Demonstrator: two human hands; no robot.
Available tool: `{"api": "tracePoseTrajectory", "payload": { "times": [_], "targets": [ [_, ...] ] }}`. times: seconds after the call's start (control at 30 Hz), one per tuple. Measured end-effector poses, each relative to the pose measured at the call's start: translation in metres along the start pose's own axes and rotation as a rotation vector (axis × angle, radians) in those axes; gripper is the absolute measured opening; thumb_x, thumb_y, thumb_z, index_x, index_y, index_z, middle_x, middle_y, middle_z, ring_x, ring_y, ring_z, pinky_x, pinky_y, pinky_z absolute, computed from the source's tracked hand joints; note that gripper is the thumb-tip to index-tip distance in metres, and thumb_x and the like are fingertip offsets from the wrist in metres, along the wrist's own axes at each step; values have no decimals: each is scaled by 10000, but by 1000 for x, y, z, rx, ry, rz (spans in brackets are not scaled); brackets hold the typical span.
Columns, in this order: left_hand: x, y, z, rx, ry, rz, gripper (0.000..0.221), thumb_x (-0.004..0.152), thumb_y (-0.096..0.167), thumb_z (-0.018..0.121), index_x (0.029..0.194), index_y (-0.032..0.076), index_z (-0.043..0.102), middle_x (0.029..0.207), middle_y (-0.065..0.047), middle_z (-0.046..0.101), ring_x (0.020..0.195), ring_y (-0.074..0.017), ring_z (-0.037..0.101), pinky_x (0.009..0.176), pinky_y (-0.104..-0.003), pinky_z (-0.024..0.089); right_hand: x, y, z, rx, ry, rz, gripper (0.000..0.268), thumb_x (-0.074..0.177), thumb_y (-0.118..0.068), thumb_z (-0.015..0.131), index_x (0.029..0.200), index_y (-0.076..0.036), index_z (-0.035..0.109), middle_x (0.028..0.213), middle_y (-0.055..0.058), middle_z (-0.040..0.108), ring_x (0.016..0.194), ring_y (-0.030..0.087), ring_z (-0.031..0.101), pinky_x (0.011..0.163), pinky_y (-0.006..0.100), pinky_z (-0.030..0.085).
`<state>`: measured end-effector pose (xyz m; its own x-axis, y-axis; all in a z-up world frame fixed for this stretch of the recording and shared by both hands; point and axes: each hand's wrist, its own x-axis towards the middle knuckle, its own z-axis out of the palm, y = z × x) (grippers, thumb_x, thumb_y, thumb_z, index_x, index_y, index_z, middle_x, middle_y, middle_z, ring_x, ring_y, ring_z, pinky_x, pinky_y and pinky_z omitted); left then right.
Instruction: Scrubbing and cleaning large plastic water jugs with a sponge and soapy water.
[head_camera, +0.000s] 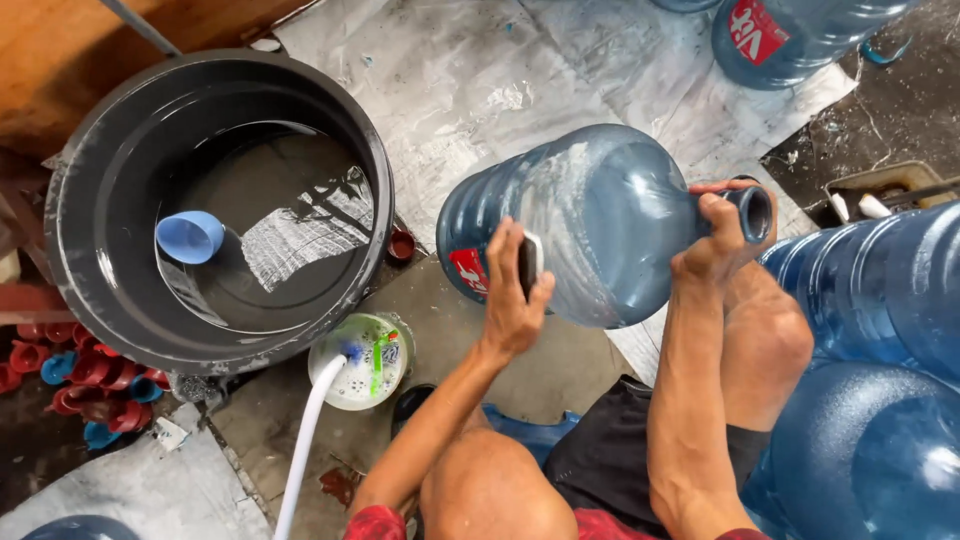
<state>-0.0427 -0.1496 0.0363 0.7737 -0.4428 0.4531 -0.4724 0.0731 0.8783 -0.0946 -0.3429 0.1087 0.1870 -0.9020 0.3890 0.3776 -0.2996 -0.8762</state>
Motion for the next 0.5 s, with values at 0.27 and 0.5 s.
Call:
{"api": "tracePoseTrajectory", "payload": {
  "times": [0.27,0.5],
  "targets": [
    [-9,0,15,14,69,102,635,872,172,588,1436,76,311,1478,-218,248,1352,-394,321,1094,-468,308,13,24,9,3,-98,-173,256,775,-32,684,960,2,510,780,155,577,734,207,616,716,324,508],
    [108,-57,-12,-187,-88,-217,640,873,220,624,1457,173,368,1477,-147,381,1347,-356,378,1130,-447,316,-2,23,6,138,-218,-85,311,672,26,631,934,-2,467,750,150,506,752,259,593,778,358,488]
  ]
}}
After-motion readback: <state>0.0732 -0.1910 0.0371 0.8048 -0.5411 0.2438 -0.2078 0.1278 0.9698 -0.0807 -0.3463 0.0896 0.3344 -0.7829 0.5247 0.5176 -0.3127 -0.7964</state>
